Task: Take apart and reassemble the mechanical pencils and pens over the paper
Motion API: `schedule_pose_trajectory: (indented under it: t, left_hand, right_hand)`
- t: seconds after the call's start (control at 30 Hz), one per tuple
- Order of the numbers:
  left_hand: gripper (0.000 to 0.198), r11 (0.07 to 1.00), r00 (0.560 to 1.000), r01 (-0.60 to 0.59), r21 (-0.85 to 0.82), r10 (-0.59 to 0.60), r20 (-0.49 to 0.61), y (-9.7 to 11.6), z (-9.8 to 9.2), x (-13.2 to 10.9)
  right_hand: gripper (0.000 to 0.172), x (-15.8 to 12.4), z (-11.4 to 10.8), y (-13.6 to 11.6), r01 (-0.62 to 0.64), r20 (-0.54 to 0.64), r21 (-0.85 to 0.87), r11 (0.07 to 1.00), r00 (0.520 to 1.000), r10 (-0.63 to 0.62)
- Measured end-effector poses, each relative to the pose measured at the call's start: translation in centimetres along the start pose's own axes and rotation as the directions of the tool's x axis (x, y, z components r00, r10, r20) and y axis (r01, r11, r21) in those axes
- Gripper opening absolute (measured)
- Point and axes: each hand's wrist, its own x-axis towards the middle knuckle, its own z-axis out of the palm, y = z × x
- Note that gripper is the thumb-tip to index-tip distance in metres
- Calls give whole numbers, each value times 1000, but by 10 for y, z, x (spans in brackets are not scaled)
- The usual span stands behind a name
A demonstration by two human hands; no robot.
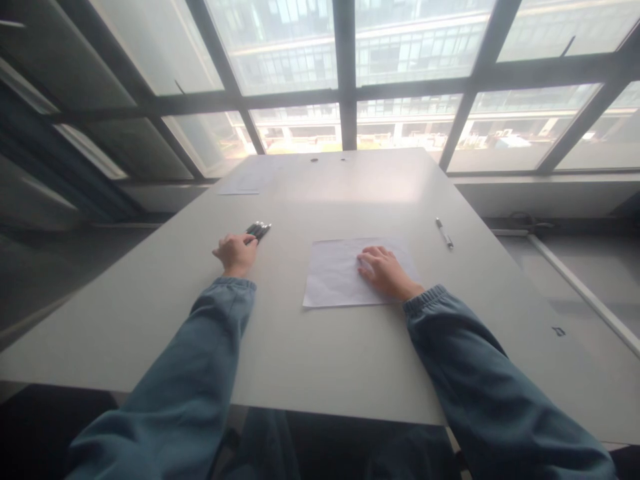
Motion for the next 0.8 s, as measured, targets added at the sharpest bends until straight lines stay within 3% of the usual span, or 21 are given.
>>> schedule_pose_trajectory:
  t: [0.13,0.43,0.63,0.8]
  left_hand:
    - [26,999,999,38,15,-38,5,-8,6,5]
    - [23,999,999,28,45,-30,28,-1,7,4]
    - [25,996,998,-37,86,33,51,7,5,-2]
    - [25,995,987,-93,26,89,133,12,7,-6]
  right_hand:
    - [31,0,0,0,0,-6,-4,1000,1000,-1]
    - [31,0,-1,-1,-2,-15,-1,1000,1000,2]
    - [31,0,0,0,-6,1,-7,1000,1000,6]
    - [32,0,-1,1,-2,-3,5,1000,1000,2]
